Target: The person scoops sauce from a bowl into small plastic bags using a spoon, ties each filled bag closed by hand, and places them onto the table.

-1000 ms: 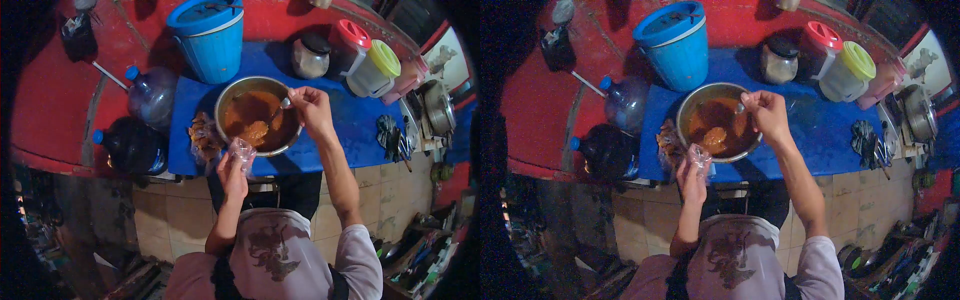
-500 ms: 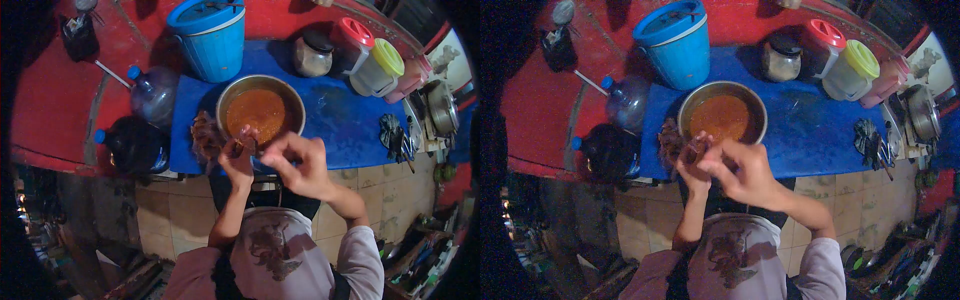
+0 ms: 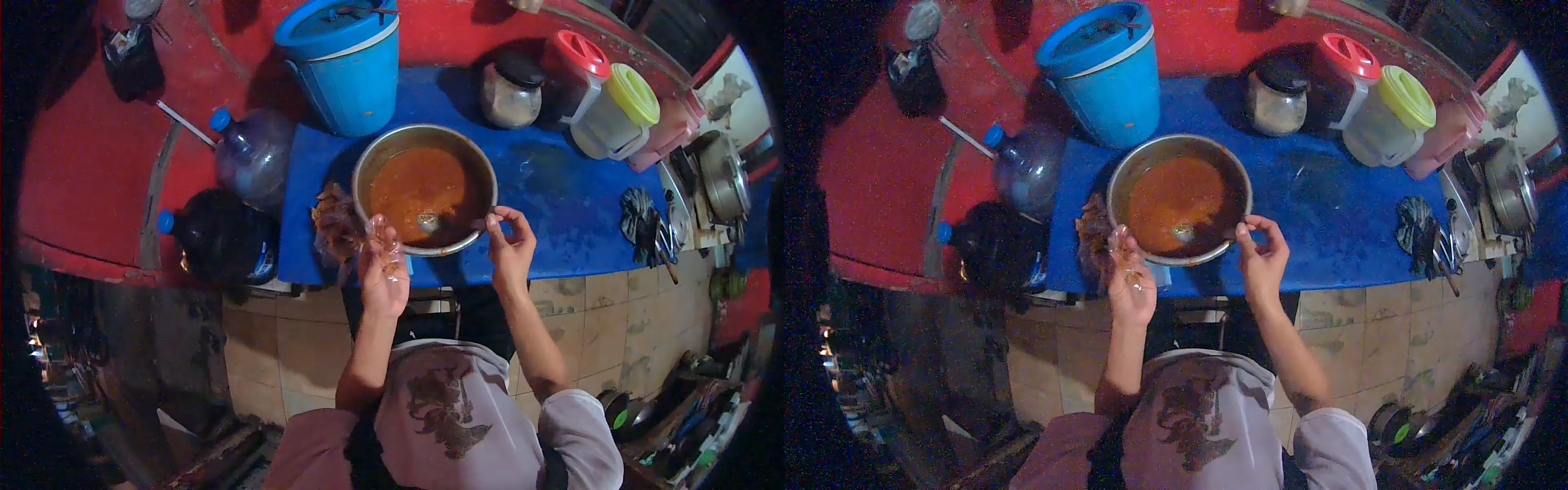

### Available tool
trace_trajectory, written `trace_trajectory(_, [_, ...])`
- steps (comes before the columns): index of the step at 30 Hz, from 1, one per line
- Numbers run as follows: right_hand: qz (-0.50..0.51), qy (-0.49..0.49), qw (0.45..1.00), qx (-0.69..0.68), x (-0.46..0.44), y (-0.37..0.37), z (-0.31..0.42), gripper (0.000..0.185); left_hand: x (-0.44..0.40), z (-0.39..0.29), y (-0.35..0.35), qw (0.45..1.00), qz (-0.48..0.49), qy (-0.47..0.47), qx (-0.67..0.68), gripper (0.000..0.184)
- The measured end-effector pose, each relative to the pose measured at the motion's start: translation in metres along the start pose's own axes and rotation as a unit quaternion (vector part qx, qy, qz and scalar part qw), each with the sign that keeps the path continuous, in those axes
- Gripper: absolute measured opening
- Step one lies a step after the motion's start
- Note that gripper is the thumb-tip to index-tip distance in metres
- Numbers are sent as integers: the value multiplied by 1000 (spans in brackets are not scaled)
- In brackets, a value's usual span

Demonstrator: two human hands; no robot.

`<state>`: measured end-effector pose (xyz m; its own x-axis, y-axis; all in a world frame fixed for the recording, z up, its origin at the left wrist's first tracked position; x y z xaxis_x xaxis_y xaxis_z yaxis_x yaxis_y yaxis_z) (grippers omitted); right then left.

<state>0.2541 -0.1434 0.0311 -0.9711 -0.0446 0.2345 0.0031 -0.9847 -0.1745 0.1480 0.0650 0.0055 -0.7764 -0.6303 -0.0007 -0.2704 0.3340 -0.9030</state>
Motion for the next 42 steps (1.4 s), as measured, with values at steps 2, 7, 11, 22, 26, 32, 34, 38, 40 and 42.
trace_trajectory(2, [-64,109,988,86,12,5,11,13,6,13,-11,971,97,99,195,43])
trace_trajectory(7, [177,9,978,106,55,-49,0,13,28,16,-29,992,91,61,67,33])
trace_trajectory(11, [285,-83,949,104,68,-69,8,14,31,4,-32,981,79,6,-179,15])
trace_trajectory(22, [329,368,822,285,73,-87,65,34,57,-32,-67,756,222,-193,-585,8])
trace_trajectory(26, [406,248,853,216,89,-96,65,31,62,-38,-48,784,177,-174,-569,9])
trace_trajectory(32, [369,5,918,146,76,-89,35,11,63,-19,-35,821,175,-59,-540,18])
trace_trajectory(34, [370,-1,919,137,82,-91,37,13,73,-11,-43,812,179,-14,-556,20])
trace_trajectory(38, [355,88,904,222,76,-86,52,12,80,-9,-64,682,268,-155,-663,18])
trace_trajectory(40, [349,96,916,174,72,-84,59,11,79,-5,-63,724,264,-98,-630,24])
trace_trajectory(42, [318,11,941,113,59,-77,62,12,79,-4,-73,764,284,-81,-574,16])
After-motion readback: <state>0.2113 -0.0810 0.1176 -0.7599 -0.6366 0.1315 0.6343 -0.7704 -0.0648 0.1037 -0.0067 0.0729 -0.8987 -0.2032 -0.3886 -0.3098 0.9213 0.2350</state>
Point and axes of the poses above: each hand's wrist, its own x-axis away from the middle knuckle, its own y-axis out of the back of the hand, z = x × y, the point moved 8 cm from there along -x, towards the middle knuckle, and after that the axes turned 8 degrees about -y, right-handed, at the moved point
